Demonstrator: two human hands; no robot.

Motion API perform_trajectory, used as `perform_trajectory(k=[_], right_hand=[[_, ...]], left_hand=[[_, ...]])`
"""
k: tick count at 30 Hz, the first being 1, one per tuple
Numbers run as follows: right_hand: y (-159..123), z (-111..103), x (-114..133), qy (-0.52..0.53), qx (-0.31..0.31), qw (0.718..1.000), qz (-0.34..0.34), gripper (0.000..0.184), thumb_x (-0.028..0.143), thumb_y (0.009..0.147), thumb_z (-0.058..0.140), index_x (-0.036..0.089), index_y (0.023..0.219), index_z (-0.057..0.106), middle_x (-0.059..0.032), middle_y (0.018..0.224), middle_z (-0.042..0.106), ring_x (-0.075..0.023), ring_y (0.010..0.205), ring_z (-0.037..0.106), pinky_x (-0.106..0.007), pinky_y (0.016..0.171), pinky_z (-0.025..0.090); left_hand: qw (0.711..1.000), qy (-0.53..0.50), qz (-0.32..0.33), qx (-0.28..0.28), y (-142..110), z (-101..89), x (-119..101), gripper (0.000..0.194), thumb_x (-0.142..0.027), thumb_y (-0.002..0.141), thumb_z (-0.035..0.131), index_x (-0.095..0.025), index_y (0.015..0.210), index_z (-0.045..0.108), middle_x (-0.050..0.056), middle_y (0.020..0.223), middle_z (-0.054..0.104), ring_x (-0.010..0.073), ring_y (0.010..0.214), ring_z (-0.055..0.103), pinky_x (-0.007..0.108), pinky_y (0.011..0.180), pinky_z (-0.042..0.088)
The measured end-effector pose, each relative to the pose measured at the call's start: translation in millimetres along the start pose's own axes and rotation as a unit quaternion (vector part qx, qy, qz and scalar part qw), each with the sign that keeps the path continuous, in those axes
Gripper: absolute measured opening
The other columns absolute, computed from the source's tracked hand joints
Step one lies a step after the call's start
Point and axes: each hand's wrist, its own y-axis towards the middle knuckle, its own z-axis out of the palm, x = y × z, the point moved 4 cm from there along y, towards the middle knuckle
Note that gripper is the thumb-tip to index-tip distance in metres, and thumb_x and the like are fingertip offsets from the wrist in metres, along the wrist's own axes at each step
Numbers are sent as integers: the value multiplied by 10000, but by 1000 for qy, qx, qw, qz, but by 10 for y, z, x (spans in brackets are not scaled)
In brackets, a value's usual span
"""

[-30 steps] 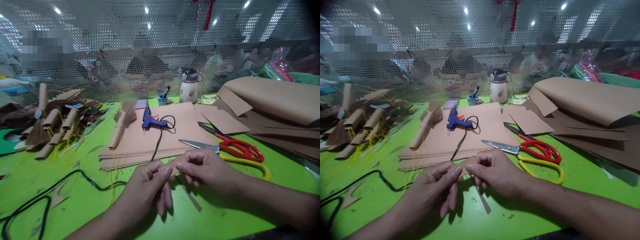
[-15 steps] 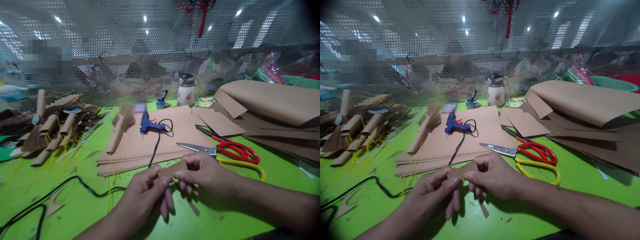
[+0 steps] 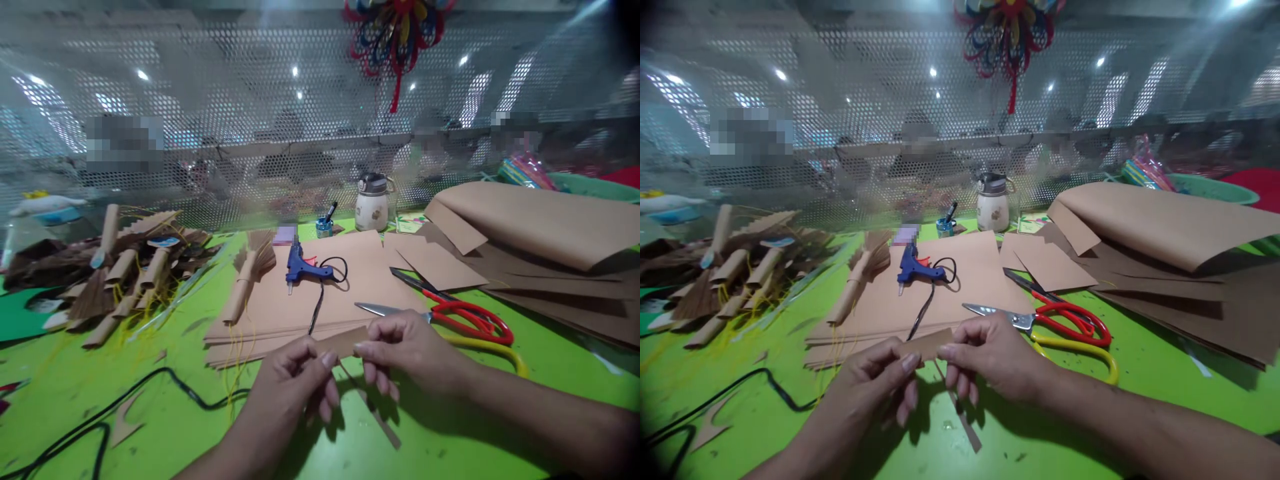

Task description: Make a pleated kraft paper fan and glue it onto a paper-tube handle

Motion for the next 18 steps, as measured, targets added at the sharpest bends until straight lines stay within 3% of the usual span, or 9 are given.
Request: perform_trajectory(k=[6,10,14,18], right_hand=[[22,38,45,11,-11,999,-51,316,375,726,730,100,651,593,-44,582,662,-84,425,579,-181,404,455],[30,104,28,6,-15,999,-45,318,402,705,732,124,664,585,-16,559,629,-77,425,545,-193,424,428],[19,122,80,-37,5,998,-49,305,446,726,700,157,701,605,-23,633,628,-83,473,524,-223,470,409],[54,-15,309,-134,-29,986,-95,339,491,774,622,154,751,592,-14,647,602,-98,499,514,-258,515,433]], left_hand=[[993,77,85,-24,-30,15,-198,259,-383,789,654,-143,691,646,5,608,579,85,572,482,196,562,380],[994,57,84,-33,39,41,-158,288,-420,761,666,-133,745,676,54,681,635,122,592,523,218,535,391],[997,34,56,-27,120,37,-119,355,-462,684,723,-115,669,650,69,613,644,110,500,515,202,449,356],[994,55,77,-57,50,20,-333,363,-479,728,678,-126,682,610,47,550,640,78,406,463,180,398,329]])
